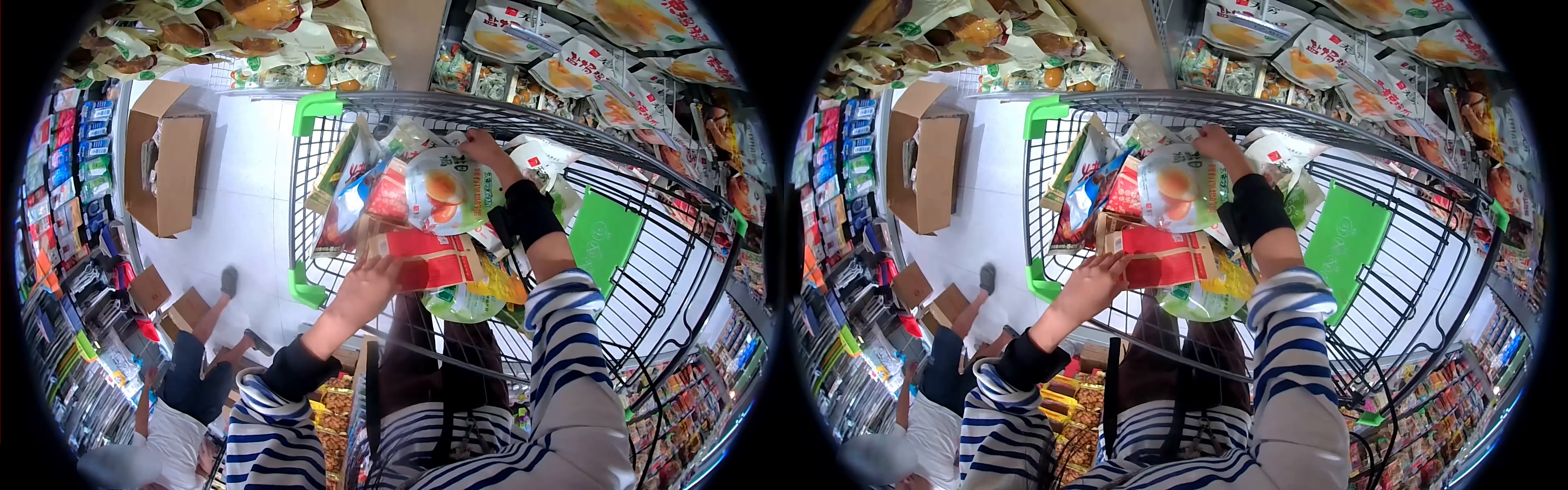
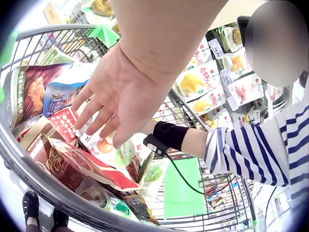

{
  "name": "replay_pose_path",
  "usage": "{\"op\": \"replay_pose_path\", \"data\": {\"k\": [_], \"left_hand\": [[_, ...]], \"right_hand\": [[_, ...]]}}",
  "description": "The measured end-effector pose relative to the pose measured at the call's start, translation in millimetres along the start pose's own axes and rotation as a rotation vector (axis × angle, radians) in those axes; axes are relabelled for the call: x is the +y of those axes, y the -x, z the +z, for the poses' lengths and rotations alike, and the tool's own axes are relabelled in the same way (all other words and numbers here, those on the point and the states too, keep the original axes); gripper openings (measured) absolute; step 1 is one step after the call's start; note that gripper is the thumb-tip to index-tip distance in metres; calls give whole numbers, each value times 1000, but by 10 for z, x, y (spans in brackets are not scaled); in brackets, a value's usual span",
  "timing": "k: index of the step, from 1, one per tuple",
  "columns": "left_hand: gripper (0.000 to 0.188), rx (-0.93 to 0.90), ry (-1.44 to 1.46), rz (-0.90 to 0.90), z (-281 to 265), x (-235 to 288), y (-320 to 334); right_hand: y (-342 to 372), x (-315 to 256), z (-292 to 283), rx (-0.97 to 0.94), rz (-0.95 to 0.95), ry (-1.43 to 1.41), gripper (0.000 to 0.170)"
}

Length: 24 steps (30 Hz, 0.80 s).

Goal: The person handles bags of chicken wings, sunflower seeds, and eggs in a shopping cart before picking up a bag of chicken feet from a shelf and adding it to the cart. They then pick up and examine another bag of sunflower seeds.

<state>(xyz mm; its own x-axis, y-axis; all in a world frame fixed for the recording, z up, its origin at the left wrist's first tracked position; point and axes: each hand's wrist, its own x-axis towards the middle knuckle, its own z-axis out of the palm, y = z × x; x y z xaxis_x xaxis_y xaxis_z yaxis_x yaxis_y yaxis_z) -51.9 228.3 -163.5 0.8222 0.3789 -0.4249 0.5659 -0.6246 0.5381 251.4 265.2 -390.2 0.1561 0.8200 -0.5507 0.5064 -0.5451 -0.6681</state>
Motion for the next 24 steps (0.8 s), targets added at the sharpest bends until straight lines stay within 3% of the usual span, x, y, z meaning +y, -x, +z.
{"op": "replay_pose_path", "data": {"k": [4, 7, 10, 11, 14, 16, 18, 20, 23, 24], "left_hand": [[31, 34, -1, -21, 34, -42, 3], [35, 15, 55, -77, -15, -39, -10], [36, 88, 99, -100, -84, -19, -40], [35, 124, 146, -110, -127, -5, -61], [32, 288, 347, -148, -284, 69, -149], [31, 394, 444, -134, -371, 131, -228], [28, 332, 876, -218, -540, 301, -277], [28, 334, 1136, -82, -490, 347, -353], [31, 97, 1507, -107, -600, 669, -302], [32, 70, 1359, -153, -610, 755, -281]], "right_hand": [[299, -220, -143, 142, -168, 43, 26], [590, -463, -336, 91, -82, -155, 23], [1045, -859, -498, 206, -143, -481, 17], [1273, -1080, -592, 340, -275, -412, 12], [1680, -1392, -702, 642, -436, -685, 9], [1984, -1641, -814, 552, -274, -1032, 12], [2224, -1750, -848, 458, -141, -1269, 16], [2395, -1775, -857, 374, -54, -1403, 18], [2550, -1760, -803, 410, 21, -1378, 18], [2597, -1768, -778, 425, 45, -1360, 18]]}}
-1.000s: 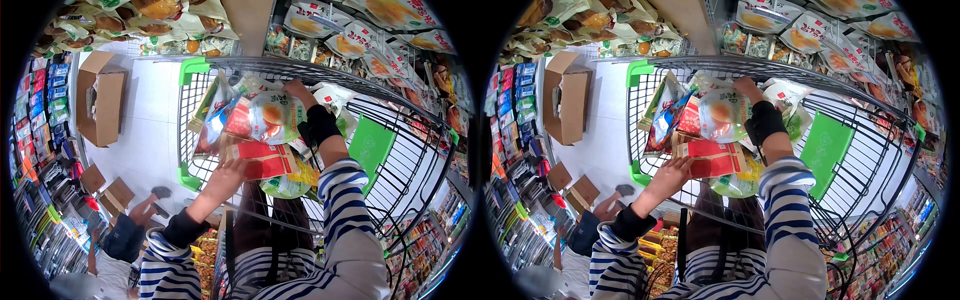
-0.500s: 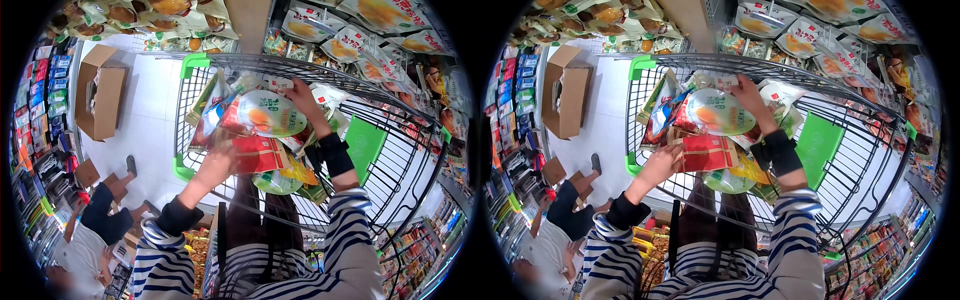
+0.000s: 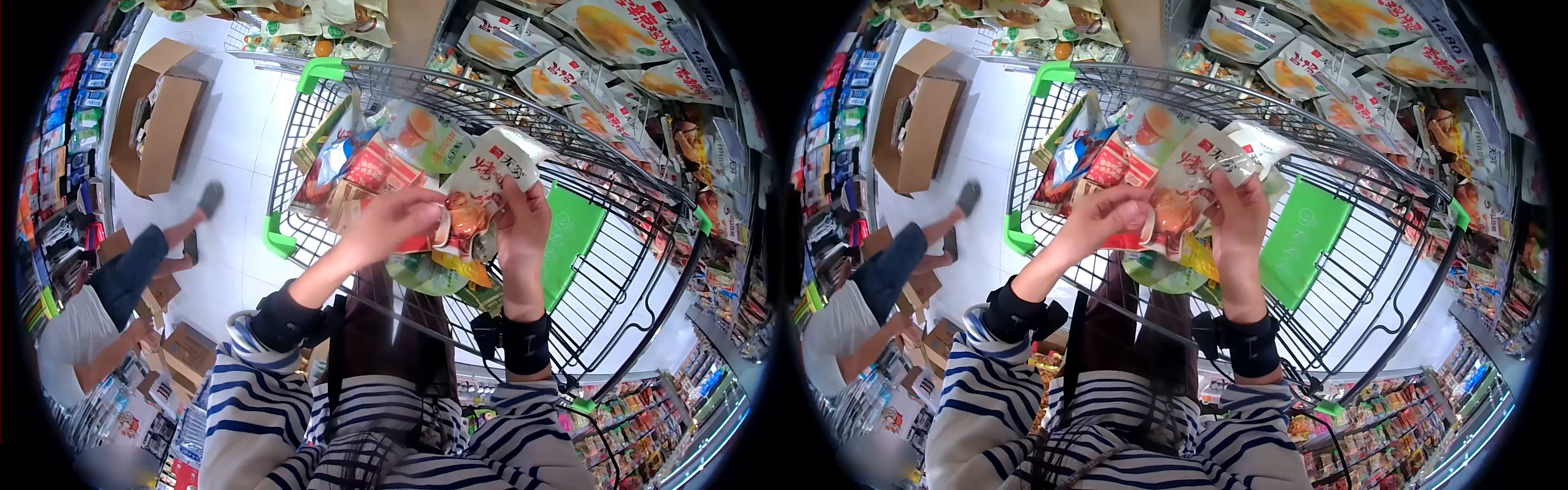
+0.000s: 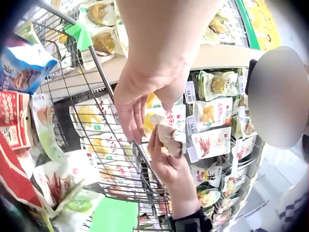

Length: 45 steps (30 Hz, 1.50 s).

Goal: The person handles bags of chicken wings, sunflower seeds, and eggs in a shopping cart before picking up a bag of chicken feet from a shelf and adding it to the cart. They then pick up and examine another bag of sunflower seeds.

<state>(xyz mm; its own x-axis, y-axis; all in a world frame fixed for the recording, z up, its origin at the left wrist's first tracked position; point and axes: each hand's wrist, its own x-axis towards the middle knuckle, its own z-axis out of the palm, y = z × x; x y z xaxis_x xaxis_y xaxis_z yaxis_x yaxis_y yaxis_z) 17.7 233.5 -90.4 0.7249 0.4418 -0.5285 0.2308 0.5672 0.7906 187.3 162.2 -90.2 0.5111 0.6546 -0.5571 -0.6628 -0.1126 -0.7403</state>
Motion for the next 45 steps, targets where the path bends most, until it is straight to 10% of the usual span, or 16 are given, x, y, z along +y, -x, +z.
{"op": "replay_pose_path", "data": {"k": [16, 24, 31, 34, 39, 45], "left_hand": [[21, 66, 199, -46, 123, -313, 68], [25, 373, -980, 172, -633, -700, -59], [16, 236, -1348, 61, -1019, -957, -130], [15, 174, -1399, -83, -1110, -1062, -192], [14, 126, -1438, -104, -1169, -1145, -265], [17, 45, -1428, -88, -1313, -1379, -268]], "right_hand": [[91, 84, 112, -92, 77, 74, 16], [-975, 1023, -600, -43, 118, 535, 22], [-1816, 1351, -522, -363, -51, 1059, 61], [-1581, 1488, -224, -610, -372, 1893, 86], [-1566, 1988, -260, -387, -772, 2090, 50], [-1750, 1708, -402, -554, -950, 2048, 49]]}}
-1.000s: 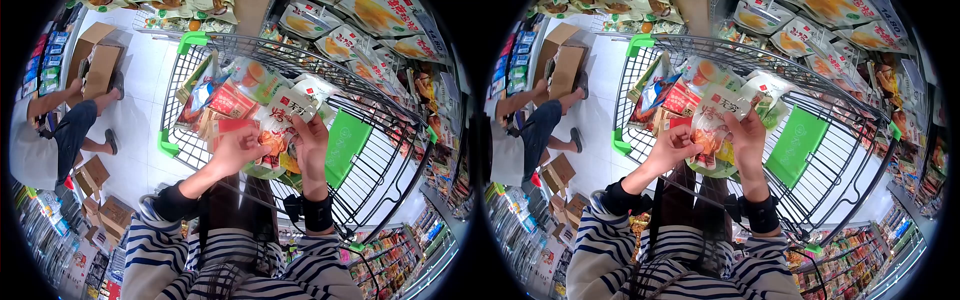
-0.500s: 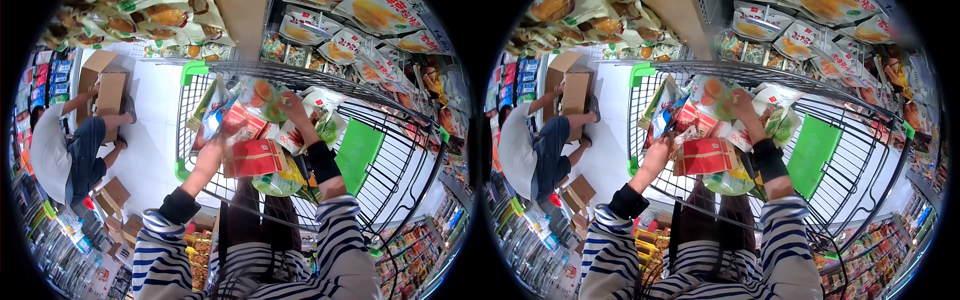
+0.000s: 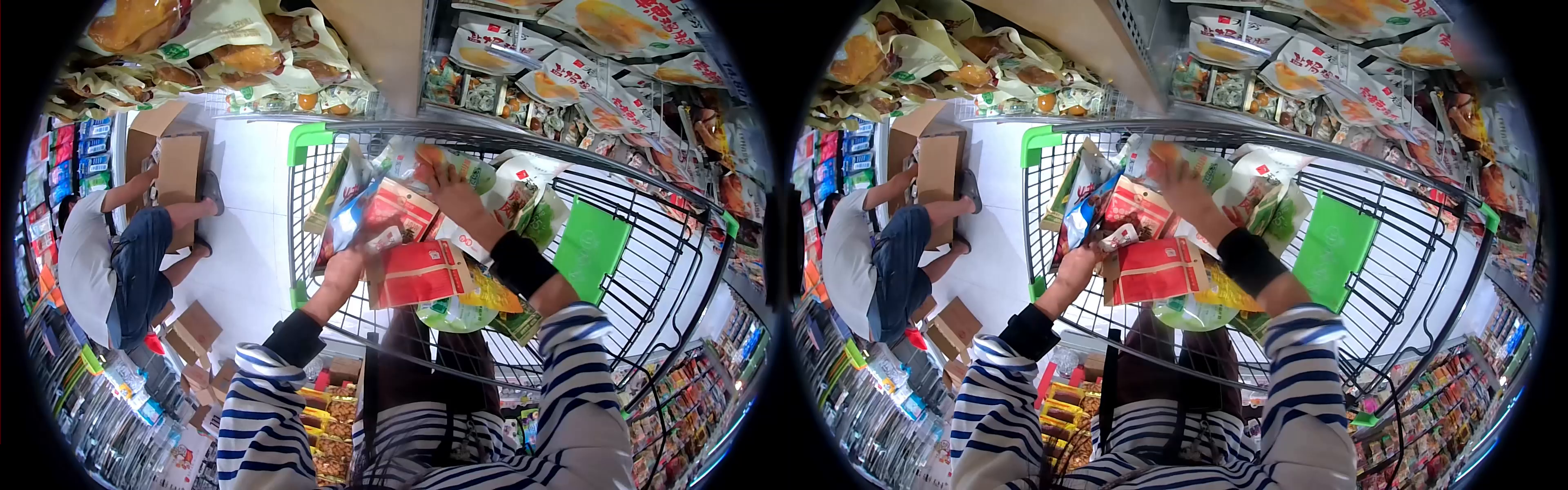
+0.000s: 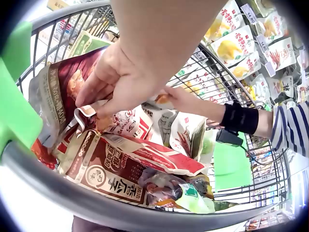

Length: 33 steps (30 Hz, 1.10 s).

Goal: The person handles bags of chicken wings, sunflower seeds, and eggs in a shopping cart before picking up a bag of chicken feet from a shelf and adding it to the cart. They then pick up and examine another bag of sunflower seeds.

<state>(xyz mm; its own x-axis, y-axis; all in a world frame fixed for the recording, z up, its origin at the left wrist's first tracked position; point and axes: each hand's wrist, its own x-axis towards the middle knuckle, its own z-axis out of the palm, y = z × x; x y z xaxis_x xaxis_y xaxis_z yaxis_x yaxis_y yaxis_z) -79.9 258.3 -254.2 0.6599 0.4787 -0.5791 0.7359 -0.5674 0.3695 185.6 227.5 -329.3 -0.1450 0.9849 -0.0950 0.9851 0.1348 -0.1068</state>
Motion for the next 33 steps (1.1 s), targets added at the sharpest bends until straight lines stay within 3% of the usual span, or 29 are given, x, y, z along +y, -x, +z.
{"op": "replay_pose_path", "data": {"k": [5, 9, 10, 14, 17, 19, 21, 24, 27, 30, 32, 33], "left_hand": [[16, -13, 28, -7, -152, 77, -12], [14, -31, -10, -14, -117, 68, -43], [13, -53, -38, -25, -93, 66, -53], [12, -87, -140, -48, -79, 97, -62], [12, -74, -142, -43, -86, 119, -66], [13, -79, -129, -45, -31, 86, -62], [14, -36, -110, -12, -26, 81, -51], [19, -42, -106, 7, -36, 72, -42], [24, -80, -53, -18, -102, 88, -39], [29, -86, -27, -4, -167, 94, -29], [28, -85, -12, 26, -157, 86, -31], [27, -91, 1, 45, -135, 65, -28]], "right_hand": [[110, 99, -1492, -290, 10, -252, 42], [217, 374, -1899, -514, 47, -751, 36], [190, 443, -1852, -704, 103, -735, 36], [396, 701, -684, -743, -61, -788, 31], [155, 779, -291, -1011, -68, -368, 36], [131, 778, 154, -540, 223, -607, 27], [-139, 653, -24, -458, 338, -557, 23], [-235, 679, 628, -546, 140, -171, 25], [-179, 605, 527, -421, 788, -697, 29], [-120, 455, 375, -174, 542, -784, 28], [-131, 298, 61, -317, 315, -757, 22], [-71, 184, -133, -296, 236, -747, 19]]}}
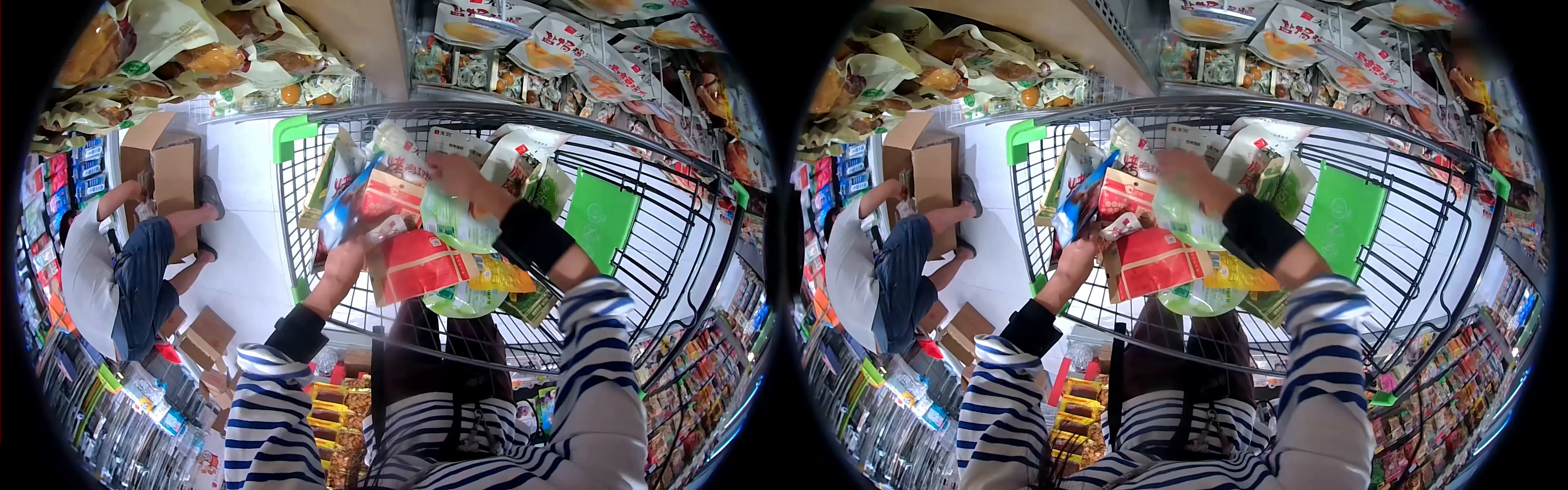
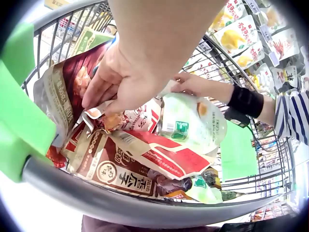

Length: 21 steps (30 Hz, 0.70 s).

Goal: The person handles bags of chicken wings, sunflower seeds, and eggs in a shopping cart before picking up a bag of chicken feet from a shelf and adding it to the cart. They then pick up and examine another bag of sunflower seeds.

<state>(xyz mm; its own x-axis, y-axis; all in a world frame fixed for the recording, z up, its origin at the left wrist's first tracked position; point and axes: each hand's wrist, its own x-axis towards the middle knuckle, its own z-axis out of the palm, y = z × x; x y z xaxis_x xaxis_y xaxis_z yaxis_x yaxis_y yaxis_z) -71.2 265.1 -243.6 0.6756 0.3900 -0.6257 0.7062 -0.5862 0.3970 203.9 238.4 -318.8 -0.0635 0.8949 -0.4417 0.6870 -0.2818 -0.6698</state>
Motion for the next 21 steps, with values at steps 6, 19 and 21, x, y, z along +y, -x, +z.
{"op": "replay_pose_path", "data": {"k": [6, 19, 21], "left_hand": [[34, 45, 50, 54, 106, -69, 31], [23, 14, -123, -45, 47, -45, -141], [37, 3, 52, -75, 25, -34, -148]], "right_hand": [[859, -894, -424, -101, -173, -70, 19], [1136, -1189, -641, 140, -67, -448, 13], [1222, -1142, -747, 187, -66, -638, 12]]}}
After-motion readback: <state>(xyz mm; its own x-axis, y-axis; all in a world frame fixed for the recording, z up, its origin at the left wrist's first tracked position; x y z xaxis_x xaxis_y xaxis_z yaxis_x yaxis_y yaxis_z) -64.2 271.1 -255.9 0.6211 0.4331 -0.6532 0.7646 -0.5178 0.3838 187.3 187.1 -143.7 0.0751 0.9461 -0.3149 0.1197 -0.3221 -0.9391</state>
